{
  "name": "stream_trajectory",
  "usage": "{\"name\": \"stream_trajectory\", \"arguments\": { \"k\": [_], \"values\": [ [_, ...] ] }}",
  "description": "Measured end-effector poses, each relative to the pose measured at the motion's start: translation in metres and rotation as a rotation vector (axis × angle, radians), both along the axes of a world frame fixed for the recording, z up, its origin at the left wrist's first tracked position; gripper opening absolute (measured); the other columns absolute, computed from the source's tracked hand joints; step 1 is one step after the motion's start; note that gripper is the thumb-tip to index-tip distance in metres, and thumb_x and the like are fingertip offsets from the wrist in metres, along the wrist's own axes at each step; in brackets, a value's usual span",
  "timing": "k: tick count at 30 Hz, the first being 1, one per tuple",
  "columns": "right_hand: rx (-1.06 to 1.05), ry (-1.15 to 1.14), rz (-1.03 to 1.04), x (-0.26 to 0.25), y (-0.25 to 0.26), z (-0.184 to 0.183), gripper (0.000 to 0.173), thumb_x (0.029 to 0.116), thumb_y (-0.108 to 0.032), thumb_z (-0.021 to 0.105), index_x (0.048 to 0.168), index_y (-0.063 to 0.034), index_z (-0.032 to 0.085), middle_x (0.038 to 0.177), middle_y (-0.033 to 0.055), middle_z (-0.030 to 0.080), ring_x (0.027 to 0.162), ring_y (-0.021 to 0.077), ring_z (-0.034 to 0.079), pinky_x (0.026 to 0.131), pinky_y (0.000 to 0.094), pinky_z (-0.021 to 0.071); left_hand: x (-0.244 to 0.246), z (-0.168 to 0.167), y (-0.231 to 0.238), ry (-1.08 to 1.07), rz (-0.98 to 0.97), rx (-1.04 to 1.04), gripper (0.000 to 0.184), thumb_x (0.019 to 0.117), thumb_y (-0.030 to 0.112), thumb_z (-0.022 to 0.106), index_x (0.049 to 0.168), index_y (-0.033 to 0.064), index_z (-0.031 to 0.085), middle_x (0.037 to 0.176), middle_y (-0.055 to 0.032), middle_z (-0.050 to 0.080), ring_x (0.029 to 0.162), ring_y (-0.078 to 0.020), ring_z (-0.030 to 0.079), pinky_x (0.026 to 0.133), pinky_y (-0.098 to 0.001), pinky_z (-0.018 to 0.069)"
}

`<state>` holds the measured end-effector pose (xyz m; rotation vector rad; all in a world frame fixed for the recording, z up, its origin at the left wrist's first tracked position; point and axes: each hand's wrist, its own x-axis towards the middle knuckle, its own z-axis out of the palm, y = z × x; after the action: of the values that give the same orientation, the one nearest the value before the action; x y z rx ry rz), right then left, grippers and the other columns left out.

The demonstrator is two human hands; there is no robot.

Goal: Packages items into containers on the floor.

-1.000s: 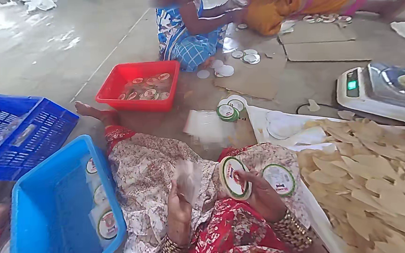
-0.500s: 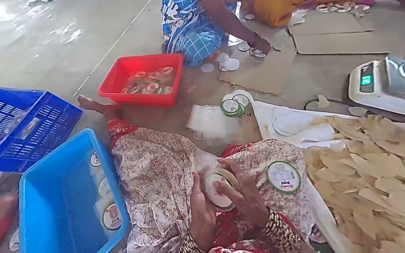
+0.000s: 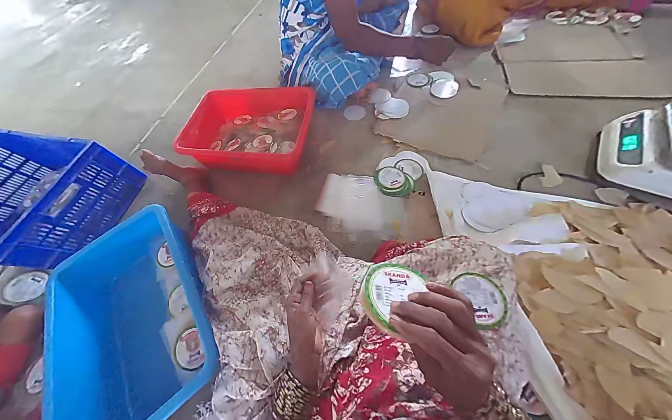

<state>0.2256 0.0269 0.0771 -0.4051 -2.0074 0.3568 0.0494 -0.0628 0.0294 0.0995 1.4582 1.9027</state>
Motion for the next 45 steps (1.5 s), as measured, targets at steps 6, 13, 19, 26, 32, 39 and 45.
{"name": "stream_trajectory", "arguments": {
  "k": [6,13,19,26,32,39,45],
  "values": [
    [0.013,0.008,0.026,-0.002,-0.014,0.002,0.012,0.1015,-0.017,0.059,0.092,-0.0211,0.064,0.112,-0.0099,0.069,0.125,0.0125,0.056,0.122,0.04,0.0279,0.013,0.016,-0.009,0.094,-0.264,0.1,0.03,0.0979,0.0,0.038,0.12,-0.0008,0.059,0.094,-0.0006,0.068,0.079,-0.0063,0.066,0.071,-0.023,0.0564],
    [0.033,-0.049,0.079,-0.007,-0.021,-0.009,0.013,0.1018,-0.015,0.06,0.095,-0.0204,0.07,0.119,-0.0091,0.07,0.132,0.0149,0.052,0.124,0.0407,0.0262,0.028,0.043,-0.021,-0.186,-0.557,0.386,0.034,0.0941,0.036,0.071,0.119,0.0123,0.07,0.096,0.001,0.076,0.073,0.0005,0.068,0.062,-0.0162,0.0541],
    [-0.288,-0.029,-0.067,0.011,-0.01,0.015,0.04,0.1081,-0.046,0.041,0.14,-0.0267,0.054,0.155,-0.0074,0.049,0.149,0.015,0.036,0.122,0.0402,0.0288,0.019,0.044,-0.026,-0.192,-0.396,0.347,0.016,0.1013,0.012,0.059,0.113,0.0112,0.07,0.093,-0.0011,0.077,0.077,-0.0048,0.072,0.073,-0.0227,0.0595],
    [-0.672,-0.056,0.274,-0.013,-0.021,0.011,0.095,0.0957,-0.074,0.044,0.16,-0.0062,0.03,0.164,0.0167,0.034,0.15,0.0257,0.035,0.123,0.0463,0.0336,0.038,0.045,-0.031,-0.129,-0.471,0.311,0.016,0.0989,0.013,0.064,0.114,0.0155,0.066,0.093,0.0036,0.076,0.078,-0.0035,0.071,0.075,-0.0236,0.06],
    [-0.845,0.03,0.349,-0.011,-0.013,0.028,0.08,0.0989,-0.066,0.05,0.152,-0.0075,0.04,0.127,0.007,0.068,0.108,0.0158,0.068,0.086,0.0308,0.0594,0.034,0.039,-0.036,-0.151,-0.441,0.412,0.015,0.0971,0.019,0.068,0.112,0.0205,0.072,0.097,0.0022,0.078,0.085,-0.0055,0.074,0.081,-0.0251,0.0608],
    [-0.913,-0.004,0.161,-0.004,-0.011,0.036,0.019,0.0837,-0.015,0.075,0.102,-0.012,0.072,0.089,-0.0076,0.075,0.078,-0.0004,0.071,0.069,0.0177,0.0609,0.027,0.036,-0.024,0.19,-0.541,0.338,0.041,0.0938,0.028,0.073,0.128,0.0115,0.058,0.102,0.0032,0.073,0.07,0.0032,0.063,0.061,-0.0155,0.0534],
    [-0.31,-0.012,0.052,0.005,0.005,0.027,0.013,0.1033,-0.029,0.06,0.107,-0.0196,0.069,0.11,-0.0042,0.073,0.11,0.0081,0.068,0.096,0.0251,0.0566,0.003,0.024,-0.027,0.752,-0.433,0.109,0.062,0.1,0.059,0.047,0.128,0.0089,0.07,0.108,0.0022,0.076,0.087,0.0062,0.066,0.08,-0.017,0.0558]
  ]
}}
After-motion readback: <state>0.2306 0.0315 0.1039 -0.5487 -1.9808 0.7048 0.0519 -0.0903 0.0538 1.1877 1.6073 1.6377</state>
